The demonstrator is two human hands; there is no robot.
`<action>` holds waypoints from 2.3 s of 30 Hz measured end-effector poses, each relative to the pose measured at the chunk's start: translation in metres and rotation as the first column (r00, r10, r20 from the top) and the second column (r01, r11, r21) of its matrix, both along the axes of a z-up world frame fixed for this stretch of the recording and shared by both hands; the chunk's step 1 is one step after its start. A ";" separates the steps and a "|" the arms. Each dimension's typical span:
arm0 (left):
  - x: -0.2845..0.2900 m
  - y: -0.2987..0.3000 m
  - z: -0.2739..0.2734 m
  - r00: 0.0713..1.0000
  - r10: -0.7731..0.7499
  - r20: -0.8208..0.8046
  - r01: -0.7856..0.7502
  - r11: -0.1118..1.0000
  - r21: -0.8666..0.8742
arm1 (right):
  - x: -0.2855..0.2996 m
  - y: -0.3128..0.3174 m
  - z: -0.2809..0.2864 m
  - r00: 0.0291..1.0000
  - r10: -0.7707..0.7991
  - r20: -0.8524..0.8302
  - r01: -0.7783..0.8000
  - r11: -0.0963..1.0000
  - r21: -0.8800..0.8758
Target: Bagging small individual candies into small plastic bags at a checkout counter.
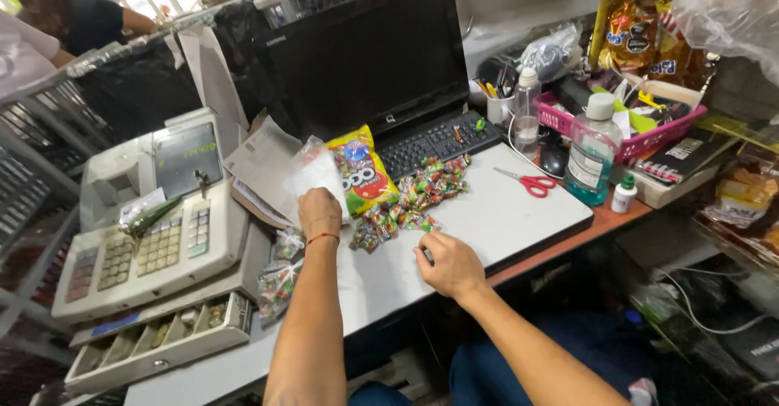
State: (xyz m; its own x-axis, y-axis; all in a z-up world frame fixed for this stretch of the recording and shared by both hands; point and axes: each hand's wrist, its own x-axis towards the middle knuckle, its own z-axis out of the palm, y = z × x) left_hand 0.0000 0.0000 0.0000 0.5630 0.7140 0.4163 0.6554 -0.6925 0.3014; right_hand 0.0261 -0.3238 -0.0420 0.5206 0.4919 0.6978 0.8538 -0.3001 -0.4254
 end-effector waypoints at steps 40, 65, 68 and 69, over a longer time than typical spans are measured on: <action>-0.212 -0.216 0.050 0.867 -0.149 0.475 0.457 0.617 -0.640 | -0.053 -0.003 0.090 0.463 0.354 -0.813 -0.566 0.824 0.036; -0.173 -0.183 0.005 0.686 0.178 0.705 0.623 0.356 -0.696 | -0.017 -0.060 0.114 0.244 0.289 -0.926 -0.361 0.913 0.190; -0.160 -0.172 0.004 0.679 0.197 0.707 0.617 0.368 -0.695 | 0.019 -0.045 0.061 0.225 0.291 -0.930 -0.277 0.934 0.225; -0.155 -0.169 0.007 0.671 0.209 0.711 0.610 0.390 -0.690 | 0.046 -0.031 0.024 0.219 0.313 -0.924 -0.280 0.927 0.248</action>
